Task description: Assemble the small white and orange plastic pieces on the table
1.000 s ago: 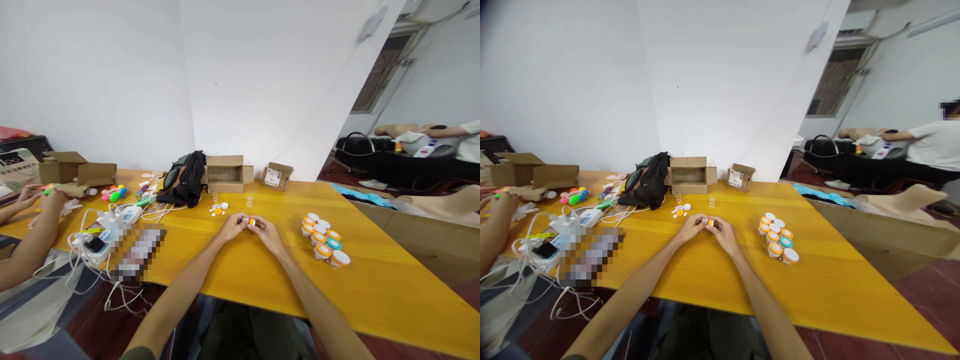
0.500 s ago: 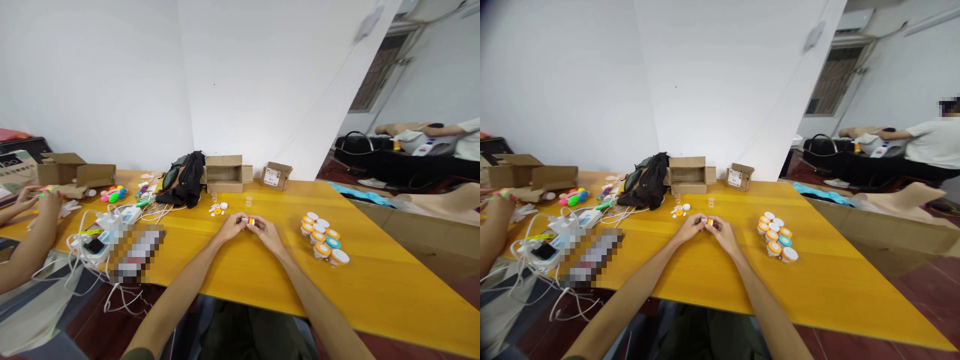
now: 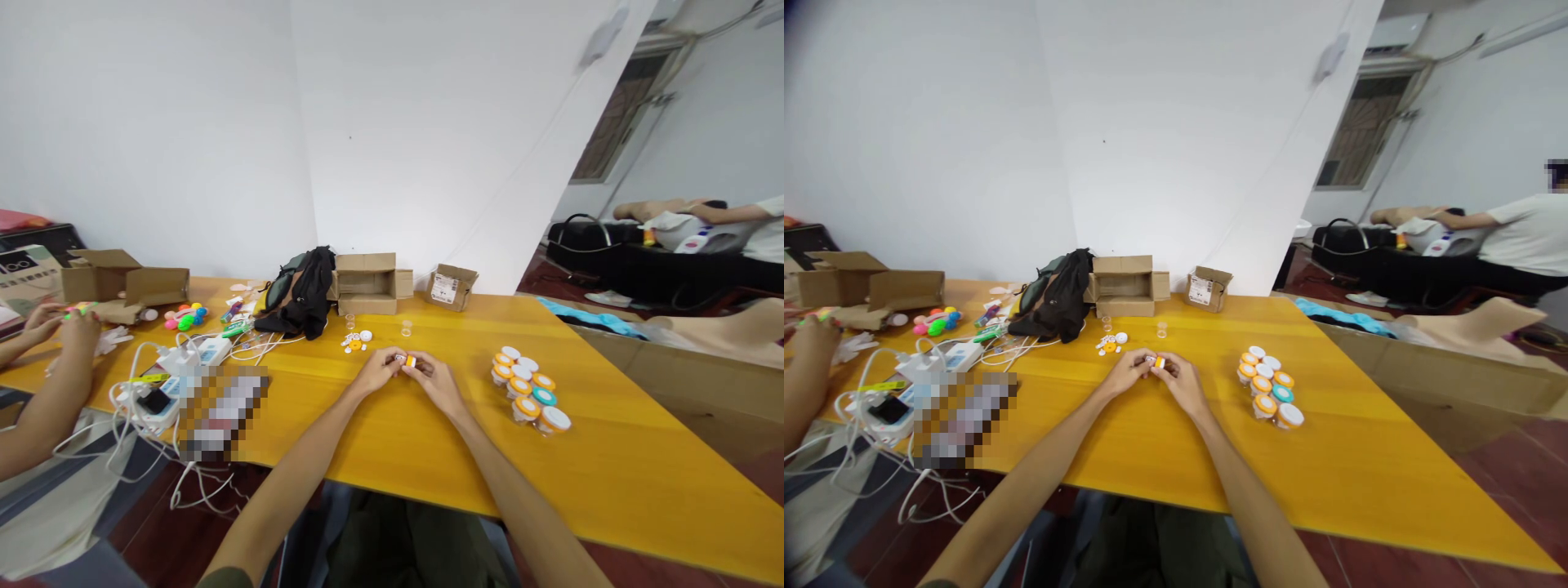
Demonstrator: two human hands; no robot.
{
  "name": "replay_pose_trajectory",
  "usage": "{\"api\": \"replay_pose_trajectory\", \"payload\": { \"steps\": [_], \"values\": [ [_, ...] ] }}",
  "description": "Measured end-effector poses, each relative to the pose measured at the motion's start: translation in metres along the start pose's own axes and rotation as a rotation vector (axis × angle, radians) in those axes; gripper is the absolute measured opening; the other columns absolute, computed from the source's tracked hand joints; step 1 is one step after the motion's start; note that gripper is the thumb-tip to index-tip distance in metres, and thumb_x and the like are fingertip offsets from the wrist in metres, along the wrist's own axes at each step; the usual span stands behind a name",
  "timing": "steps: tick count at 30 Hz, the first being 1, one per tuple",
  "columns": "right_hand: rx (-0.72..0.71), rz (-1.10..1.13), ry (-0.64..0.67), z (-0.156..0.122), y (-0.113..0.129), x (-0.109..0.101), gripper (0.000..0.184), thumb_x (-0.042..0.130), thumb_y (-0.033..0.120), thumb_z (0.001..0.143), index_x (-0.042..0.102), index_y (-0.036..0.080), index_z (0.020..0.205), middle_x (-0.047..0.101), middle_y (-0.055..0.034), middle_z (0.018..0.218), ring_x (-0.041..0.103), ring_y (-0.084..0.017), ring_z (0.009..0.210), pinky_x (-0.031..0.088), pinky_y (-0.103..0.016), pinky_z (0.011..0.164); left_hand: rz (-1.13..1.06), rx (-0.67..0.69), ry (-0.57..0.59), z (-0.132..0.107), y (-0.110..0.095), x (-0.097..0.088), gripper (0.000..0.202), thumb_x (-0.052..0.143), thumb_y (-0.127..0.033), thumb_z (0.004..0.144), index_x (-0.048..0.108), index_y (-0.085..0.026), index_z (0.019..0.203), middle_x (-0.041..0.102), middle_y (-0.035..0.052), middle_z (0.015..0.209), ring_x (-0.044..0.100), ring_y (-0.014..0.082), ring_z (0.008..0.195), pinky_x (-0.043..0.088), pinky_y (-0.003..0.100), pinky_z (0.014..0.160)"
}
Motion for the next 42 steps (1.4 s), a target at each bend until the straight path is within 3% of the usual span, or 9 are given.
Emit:
{"api": "replay_pose_trajectory", "payload": {
  "steps": [21, 42],
  "values": [
    [-0.018, -0.003, 0.011, 0.0009, 0.0, 0.0008, 0.031, 0.072, 0.039, 0.068, 0.072, 0.021, 0.093, 0.076, -0.0064, 0.094, 0.071, -0.024, 0.083, 0.058, -0.039, 0.078, -0.055, 0.006, -0.003, -0.0003, -0.0025, -0.0011, 0.029, 0.068, -0.043, 0.076, 0.068, -0.015, 0.08, 0.058, -0.0016, 0.066, 0.048, 0.0096, 0.055, 0.041, 0.023, 0.057],
    [-0.003, 0.005, 0.027, -0.0005, 0.0038, 0.0028, 0.034, 0.072, 0.045, 0.068, 0.072, 0.021, 0.093, 0.076, -0.0067, 0.094, 0.071, -0.024, 0.085, 0.057, -0.039, 0.08, -0.054, -0.026, -0.024, -0.0011, -0.0043, -0.0038, 0.02, 0.068, -0.035, 0.074, 0.068, -0.015, 0.077, 0.058, -0.0018, 0.061, 0.052, 0.0109, 0.056, 0.042, 0.023, 0.057]
  ]
}}
Point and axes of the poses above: each hand's wrist, its own z-axis towards the middle knuckle, its own x-axis out of the palm, y = z × x, the point moved 6 cm from there along z, towards the middle knuckle
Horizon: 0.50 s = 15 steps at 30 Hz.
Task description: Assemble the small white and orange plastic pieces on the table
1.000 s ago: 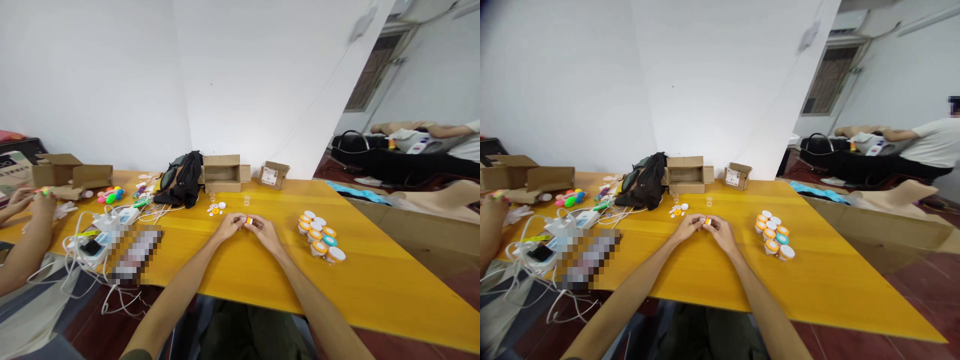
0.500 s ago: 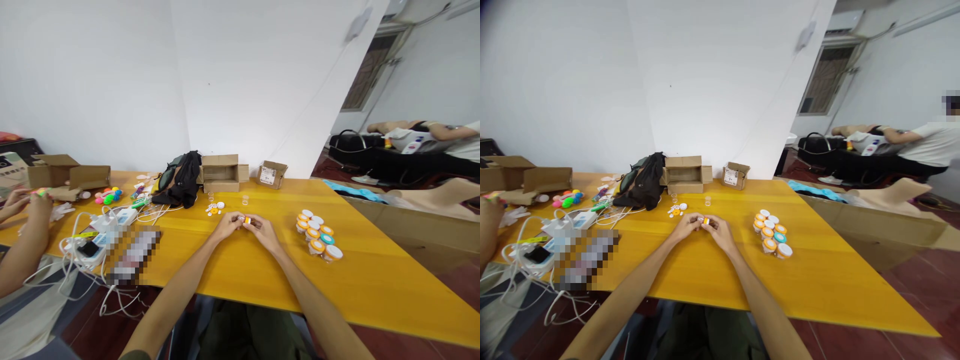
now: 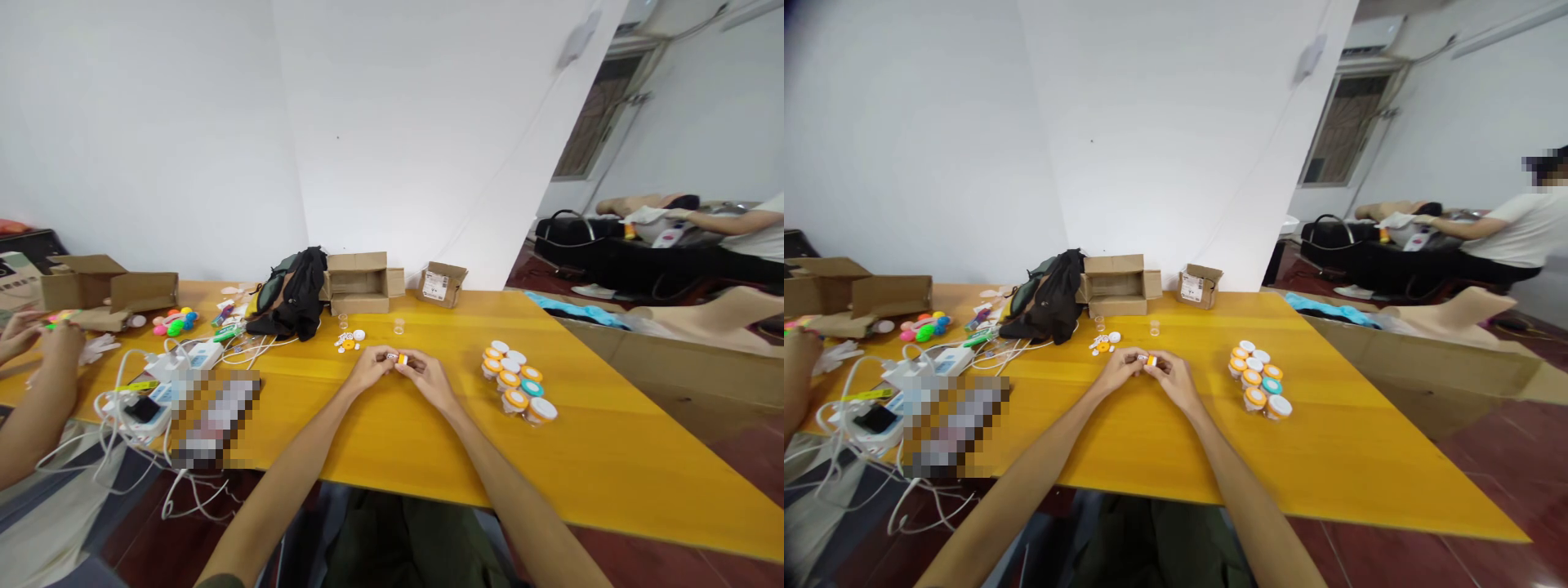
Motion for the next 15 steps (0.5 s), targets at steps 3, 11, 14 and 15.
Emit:
{"api": "replay_pose_trajectory", "payload": {
  "steps": [3, 11, 14, 15],
  "values": [
    [0.006, 0.005, 0.002, 0.0, 0.0, 0.0, 0.036, 0.072, 0.047, 0.067, 0.072, 0.021, 0.092, 0.076, -0.0065, 0.092, 0.071, -0.025, 0.083, 0.057, -0.039, 0.079, -0.018, -0.008, 0.008, 0.0, 0.0, 0.001, 0.02, 0.068, -0.035, 0.074, 0.065, -0.015, 0.075, 0.055, -0.0031, 0.06, 0.05, 0.01, 0.054, 0.041, 0.023, 0.057],
    [0.023, -0.014, -0.021, 0.003, -0.007, -0.005, 0.044, 0.072, 0.056, 0.066, 0.073, 0.02, 0.091, 0.075, -0.0055, 0.084, 0.069, -0.023, 0.076, 0.056, -0.038, 0.074, -0.043, 0.025, -0.009, -0.002, -0.007, 0.004, 0.029, 0.074, -0.041, 0.072, 0.061, -0.015, 0.077, 0.059, -0.0014, 0.069, 0.055, 0.0116, 0.064, 0.045, 0.024, 0.066],
    [0.029, -0.005, -0.025, 0.005, -0.011, -0.006, 0.048, 0.071, 0.06, 0.065, 0.073, 0.019, 0.09, 0.074, -0.005, 0.08, 0.067, -0.021, 0.071, 0.056, -0.037, 0.071, -0.06, 0.041, -0.005, -0.004, -0.01, 0.004, 0.035, 0.077, -0.044, 0.069, 0.06, -0.016, 0.081, 0.061, -0.0004, 0.074, 0.057, 0.0126, 0.069, 0.046, 0.025, 0.069],
    [0.031, -0.002, -0.02, 0.005, -0.013, -0.006, 0.049, 0.071, 0.061, 0.066, 0.073, 0.018, 0.09, 0.073, -0.0047, 0.078, 0.066, -0.021, 0.069, 0.056, -0.036, 0.069, -0.058, 0.042, -0.003, -0.004, -0.01, 0.005, 0.036, 0.077, -0.045, 0.069, 0.059, -0.016, 0.082, 0.061, -0.0002, 0.075, 0.057, 0.0126, 0.069, 0.046, 0.025, 0.07]
  ]
}}
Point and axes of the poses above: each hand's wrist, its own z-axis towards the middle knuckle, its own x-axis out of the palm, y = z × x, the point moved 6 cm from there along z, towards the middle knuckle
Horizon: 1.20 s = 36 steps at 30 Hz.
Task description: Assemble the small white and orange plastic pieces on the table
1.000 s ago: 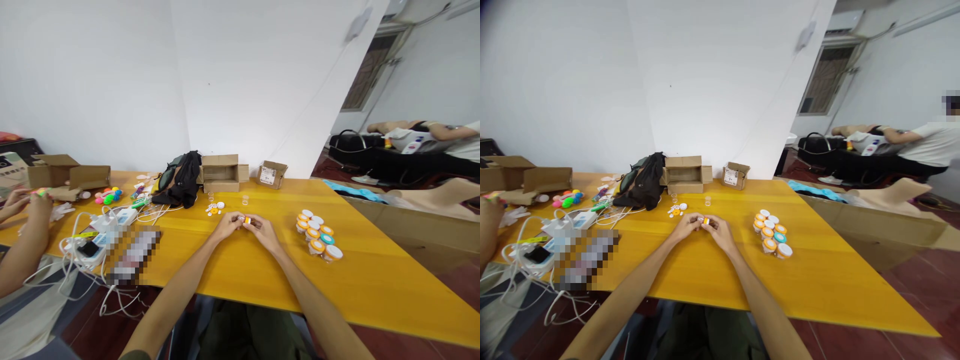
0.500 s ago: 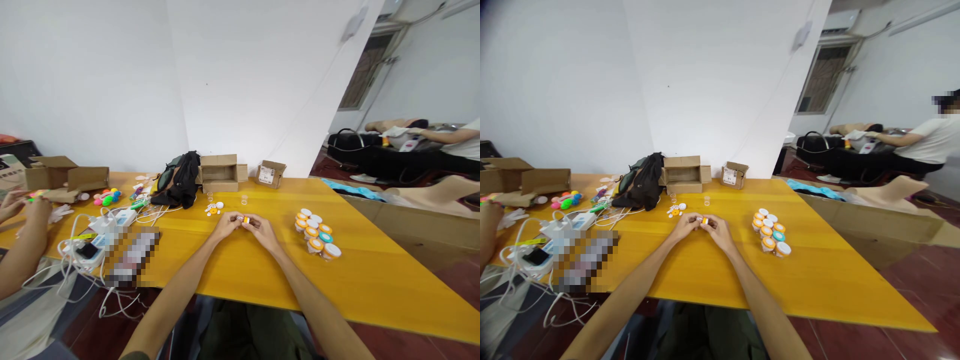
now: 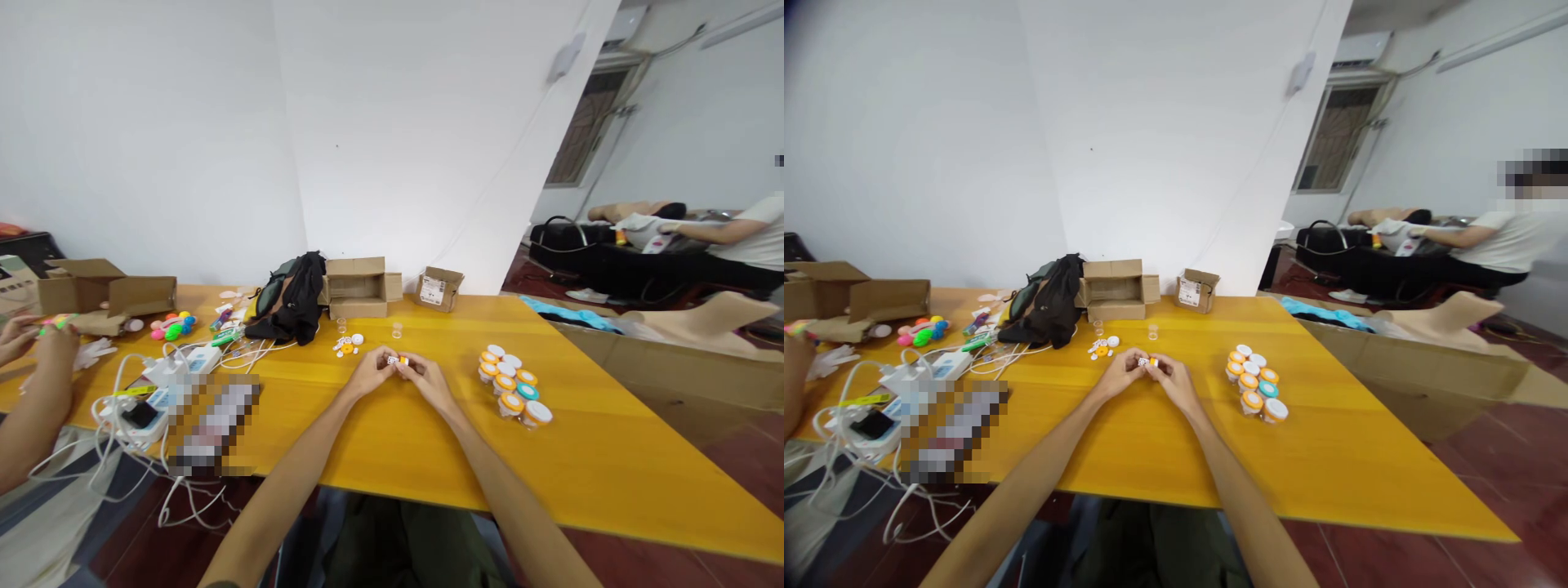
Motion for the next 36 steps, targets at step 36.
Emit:
{"api": "replay_pose_trajectory", "payload": {
  "steps": [36],
  "values": [
    [0.082, 0.09, 0.001, -0.001, 0.007, -0.001, 0.049, 0.071, 0.06, 0.065, 0.074, 0.019, 0.091, 0.071, -0.0025, 0.069, 0.062, -0.015, 0.057, 0.049, -0.027, 0.051, 0.547, 0.159, 0.015, -0.01, -0.022, 0.009, 0.018, 0.053, -0.019, 0.085, 0.065, -0.02, 0.097, 0.07, 0.0011, 0.081, 0.06, 0.0156, 0.068, 0.045, 0.026, 0.07]
  ]
}}
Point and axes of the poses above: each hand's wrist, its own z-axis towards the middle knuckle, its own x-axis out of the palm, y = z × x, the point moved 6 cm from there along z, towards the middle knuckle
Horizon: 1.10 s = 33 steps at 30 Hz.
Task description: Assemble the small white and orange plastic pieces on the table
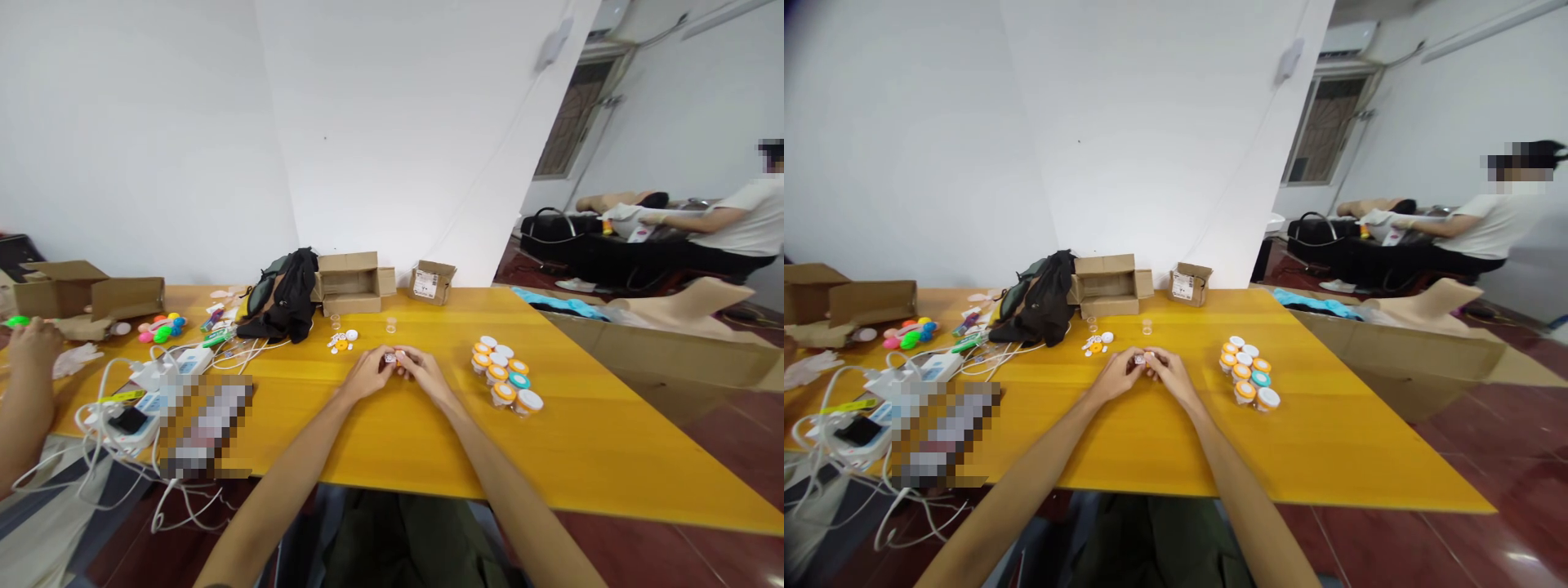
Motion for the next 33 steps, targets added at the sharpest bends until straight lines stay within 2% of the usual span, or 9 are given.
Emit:
{"api": "replay_pose_trajectory", "payload": {
  "steps": [15, 24, 33],
  "values": [
    [-0.005, 0.046, 0.041, 0.002, -0.002, 0.001, 0.049, 0.07, 0.064, 0.066, 0.074, 0.021, 0.089, 0.071, -0.0031, 0.073, 0.062, -0.017, 0.061, 0.051, -0.029, 0.055, 0.036, 0.034, -0.012, 0.002, 0.002, 0.0, 0.021, 0.052, -0.017, 0.087, 0.068, -0.021, 0.102, 0.072, 0.0039, 0.093, 0.064, 0.0183, 0.082, 0.049, 0.029, 0.082],
    [0.005, 0.072, 0.045, 0.004, -0.008, -0.001, 0.052, 0.072, 0.063, 0.065, 0.075, 0.02, 0.093, 0.073, -0.0031, 0.075, 0.064, -0.018, 0.064, 0.054, -0.032, 0.061, 0.17, 0.014, -0.056, 0.0, 0.0, 0.0, 0.014, 0.053, -0.02, 0.087, 0.066, -0.02, 0.092, 0.07, 0.0036, 0.084, 0.06, 0.0178, 0.073, 0.047, 0.029, 0.073],
    [0.011, 0.058, 0.032, 0.005, -0.013, -0.003, 0.051, 0.07, 0.062, 0.067, 0.074, 0.019, 0.095, 0.073, -0.0032, 0.076, 0.065, -0.019, 0.066, 0.055, -0.034, 0.064, 0.143, 0.016, -0.047, 0.001, 0.001, -0.001, 0.016, 0.053, -0.027, 0.089, 0.068, -0.02, 0.088, 0.069, 0.0033, 0.081, 0.058, 0.0171, 0.07, 0.045, 0.028, 0.071]
  ]
}}
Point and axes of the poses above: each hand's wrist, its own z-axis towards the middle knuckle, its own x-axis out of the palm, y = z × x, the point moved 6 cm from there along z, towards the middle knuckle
